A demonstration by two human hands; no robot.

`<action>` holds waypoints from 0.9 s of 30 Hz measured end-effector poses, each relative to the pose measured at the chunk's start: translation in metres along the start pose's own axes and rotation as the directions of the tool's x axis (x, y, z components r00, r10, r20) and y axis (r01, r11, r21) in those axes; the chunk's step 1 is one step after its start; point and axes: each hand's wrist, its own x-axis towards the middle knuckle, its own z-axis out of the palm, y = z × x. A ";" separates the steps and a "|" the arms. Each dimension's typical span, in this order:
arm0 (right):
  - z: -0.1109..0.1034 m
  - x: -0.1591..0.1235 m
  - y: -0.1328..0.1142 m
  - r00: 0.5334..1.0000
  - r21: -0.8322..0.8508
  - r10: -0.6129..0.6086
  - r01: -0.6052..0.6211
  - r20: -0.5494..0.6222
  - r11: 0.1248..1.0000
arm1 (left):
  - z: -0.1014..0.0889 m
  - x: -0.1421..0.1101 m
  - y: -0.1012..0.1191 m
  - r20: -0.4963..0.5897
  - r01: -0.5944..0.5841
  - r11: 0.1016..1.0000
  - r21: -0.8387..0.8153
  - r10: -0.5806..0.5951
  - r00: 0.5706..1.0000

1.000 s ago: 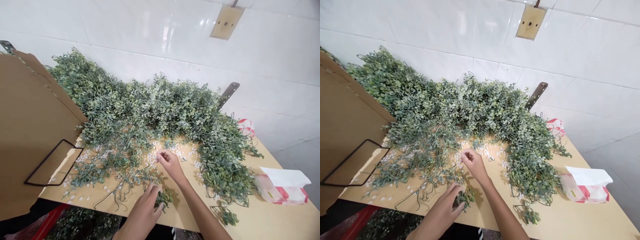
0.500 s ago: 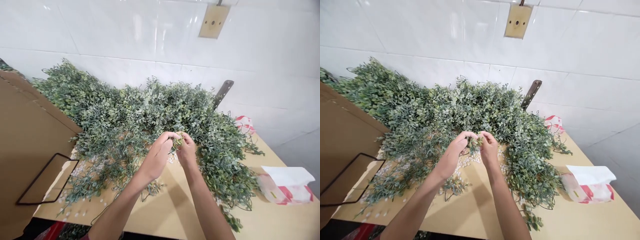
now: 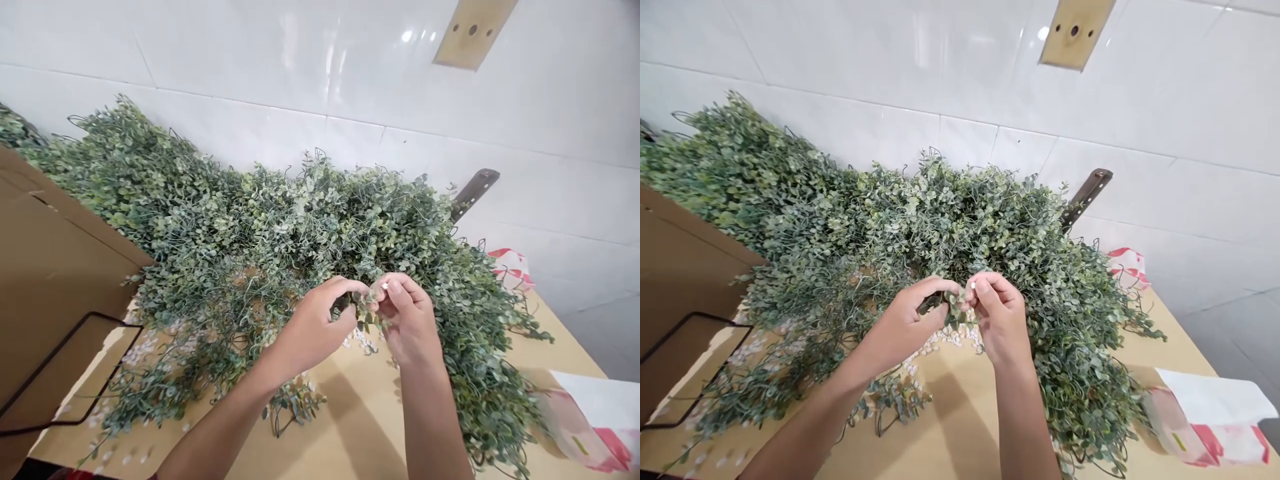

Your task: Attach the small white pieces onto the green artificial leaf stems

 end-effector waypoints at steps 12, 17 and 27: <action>0.007 -0.005 -0.007 0.997 -0.004 0.065 -0.065 0.030 0.998 | -0.006 -0.003 0.009 -0.030 -0.107 0.991 0.081 0.109 0.994; 0.014 -0.008 -0.009 0.997 -0.011 0.045 -0.045 0.062 0.999 | -0.006 -0.006 0.016 -0.095 -0.111 0.990 0.088 0.119 0.988; 0.027 -0.013 -0.013 0.988 0.043 0.076 -0.082 0.136 0.996 | -0.005 -0.004 0.014 0.028 -0.081 0.945 -0.316 0.095 0.995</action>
